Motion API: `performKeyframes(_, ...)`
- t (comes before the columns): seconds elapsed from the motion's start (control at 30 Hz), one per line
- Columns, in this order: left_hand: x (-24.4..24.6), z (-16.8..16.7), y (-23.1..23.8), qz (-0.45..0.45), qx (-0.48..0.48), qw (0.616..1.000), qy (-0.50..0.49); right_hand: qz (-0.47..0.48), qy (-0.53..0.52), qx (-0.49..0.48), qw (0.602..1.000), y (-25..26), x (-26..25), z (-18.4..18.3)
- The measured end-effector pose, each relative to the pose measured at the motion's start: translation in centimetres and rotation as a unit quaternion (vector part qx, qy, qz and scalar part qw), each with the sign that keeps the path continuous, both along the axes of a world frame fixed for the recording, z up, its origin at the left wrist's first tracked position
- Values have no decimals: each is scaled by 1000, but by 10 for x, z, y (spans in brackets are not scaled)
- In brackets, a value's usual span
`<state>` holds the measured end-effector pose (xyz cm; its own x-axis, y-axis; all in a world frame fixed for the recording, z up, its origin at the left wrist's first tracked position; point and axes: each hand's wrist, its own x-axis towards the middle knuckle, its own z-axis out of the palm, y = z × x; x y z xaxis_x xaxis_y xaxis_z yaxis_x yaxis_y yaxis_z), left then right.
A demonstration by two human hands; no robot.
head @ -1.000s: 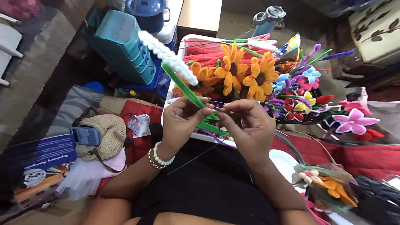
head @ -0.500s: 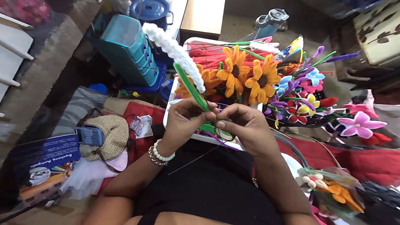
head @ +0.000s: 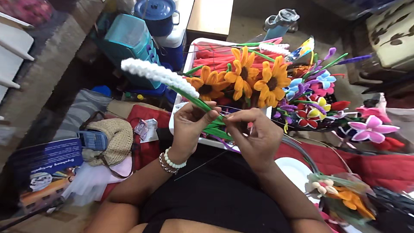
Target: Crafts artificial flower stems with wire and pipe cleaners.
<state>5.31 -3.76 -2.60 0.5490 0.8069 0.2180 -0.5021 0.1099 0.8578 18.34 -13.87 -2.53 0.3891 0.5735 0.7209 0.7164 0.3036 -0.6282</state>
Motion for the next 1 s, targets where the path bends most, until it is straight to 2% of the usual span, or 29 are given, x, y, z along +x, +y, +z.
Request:
performKeyframes(0.13, 0, -2, 0, -1, -35, 999, 7, 52, 126, -24, 990, -1, 4, 3)
performKeyframes(0.23, -1, -2, 1, -6, -26, 1000, 13, 75, 166, -32, 983, -2, 4, 5)
performKeyframes(0.57, -5, 3, 3, 33, 115, 991, 64, 86, 182, -54, 978, -2, 4, 6)
performKeyframes(0.77, -6, 8, 3, 21, 129, 989, 64, 93, 207, -53, 972, -3, 5, 7)
performKeyframes(1.0, -8, 14, 2, -1, 140, 986, 88, 78, 187, -38, 978, -3, 5, 8)
